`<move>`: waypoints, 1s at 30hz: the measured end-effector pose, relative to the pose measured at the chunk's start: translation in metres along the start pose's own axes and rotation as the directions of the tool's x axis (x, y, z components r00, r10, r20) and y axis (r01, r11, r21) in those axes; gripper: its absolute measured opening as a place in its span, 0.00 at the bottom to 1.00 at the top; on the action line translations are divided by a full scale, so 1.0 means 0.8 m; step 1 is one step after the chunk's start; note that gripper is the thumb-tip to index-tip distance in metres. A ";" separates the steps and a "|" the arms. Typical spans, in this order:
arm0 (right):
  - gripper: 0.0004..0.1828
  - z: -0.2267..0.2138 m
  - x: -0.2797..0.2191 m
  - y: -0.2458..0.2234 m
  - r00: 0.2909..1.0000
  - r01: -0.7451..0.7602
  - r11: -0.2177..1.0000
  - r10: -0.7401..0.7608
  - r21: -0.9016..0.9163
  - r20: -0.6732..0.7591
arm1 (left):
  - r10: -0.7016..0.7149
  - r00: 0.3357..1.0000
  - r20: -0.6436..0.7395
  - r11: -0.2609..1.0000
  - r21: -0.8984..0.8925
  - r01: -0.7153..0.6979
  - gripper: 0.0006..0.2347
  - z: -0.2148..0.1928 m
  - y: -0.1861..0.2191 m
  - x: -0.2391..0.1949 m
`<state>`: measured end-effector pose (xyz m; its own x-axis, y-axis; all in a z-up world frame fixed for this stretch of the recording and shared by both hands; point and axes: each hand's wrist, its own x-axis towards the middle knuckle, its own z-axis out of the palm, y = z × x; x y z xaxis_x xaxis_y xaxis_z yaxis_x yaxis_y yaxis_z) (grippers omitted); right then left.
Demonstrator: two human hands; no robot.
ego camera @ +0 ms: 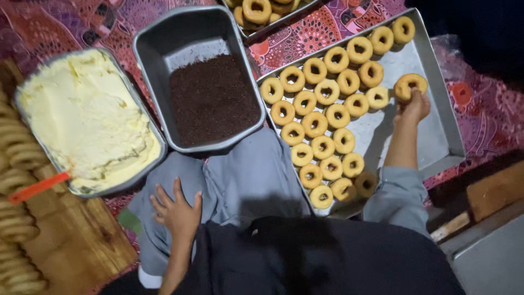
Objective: The person sits on the floor and repeatedly picks up ring-shaped donuts, scoops a white creamy filling into the center using a small spatula, and places the filled donuts onto a metal tray. The person also dips some donuts into a container of dark crumbs before placing them on the tray.
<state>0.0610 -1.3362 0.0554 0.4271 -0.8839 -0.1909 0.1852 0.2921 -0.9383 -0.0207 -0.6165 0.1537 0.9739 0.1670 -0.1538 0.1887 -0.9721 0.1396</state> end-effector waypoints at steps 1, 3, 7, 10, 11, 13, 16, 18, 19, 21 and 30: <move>0.06 0.007 0.016 -0.005 0.998 -0.055 0.996 0.054 -0.076 -0.011 | -0.008 0.999 0.041 1.000 -0.004 0.008 0.35 0.002 0.011 0.005; 0.09 0.034 0.044 -0.005 0.991 -0.133 0.989 0.133 -0.071 -0.006 | -0.029 0.991 0.129 0.999 0.030 0.026 0.36 0.001 0.033 0.015; 0.20 0.066 0.062 -0.004 0.963 -0.250 0.946 0.265 -0.204 0.044 | 0.050 0.988 0.143 0.996 0.067 -0.060 0.37 0.001 0.083 0.034; 0.30 0.082 0.063 0.005 0.937 -0.284 0.895 0.335 -0.343 0.098 | 0.135 0.985 0.109 0.987 0.073 -0.143 0.36 0.008 0.102 0.041; 0.33 0.088 0.060 0.006 0.932 -0.286 0.875 0.350 -0.390 0.100 | 0.156 0.981 0.112 0.983 0.077 -0.166 0.35 0.011 0.104 0.044; 0.39 0.102 0.054 0.000 0.924 -0.289 0.839 0.371 -0.461 0.096 | 0.144 0.981 0.126 0.986 0.063 -0.153 0.32 0.017 0.106 0.057; 0.45 0.126 0.038 -0.012 0.995 -0.067 0.693 0.103 -0.717 0.006 | 0.193 0.977 0.092 0.981 0.002 -0.194 0.28 0.026 0.112 0.076; 0.42 0.135 0.004 -0.013 0.937 0.270 0.377 -0.316 -0.886 0.150 | 0.227 0.968 0.109 0.974 0.001 -0.229 0.25 0.026 0.105 0.077; 0.41 0.142 -0.019 -0.009 0.860 0.396 0.259 -0.442 -0.881 0.256 | 0.236 0.960 0.149 0.970 0.021 -0.241 0.23 0.026 0.101 0.077; 0.39 0.167 -0.070 0.008 0.717 0.618 0.172 -0.523 -0.767 0.461 | 0.314 0.934 0.172 0.949 -0.020 -0.315 0.22 0.020 0.085 0.073; 0.31 0.242 -0.355 0.069 0.483 0.874 0.220 -0.298 -0.433 0.823 | -0.336 0.934 -0.124 0.817 -0.531 0.224 0.21 0.008 -0.198 0.012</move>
<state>0.1215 -0.9984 0.1136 0.8797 -0.2132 0.4250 0.0306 -0.8666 -0.4980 -0.0418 -0.4623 0.1236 0.8616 0.5027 -0.0697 0.4390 -0.6695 0.5992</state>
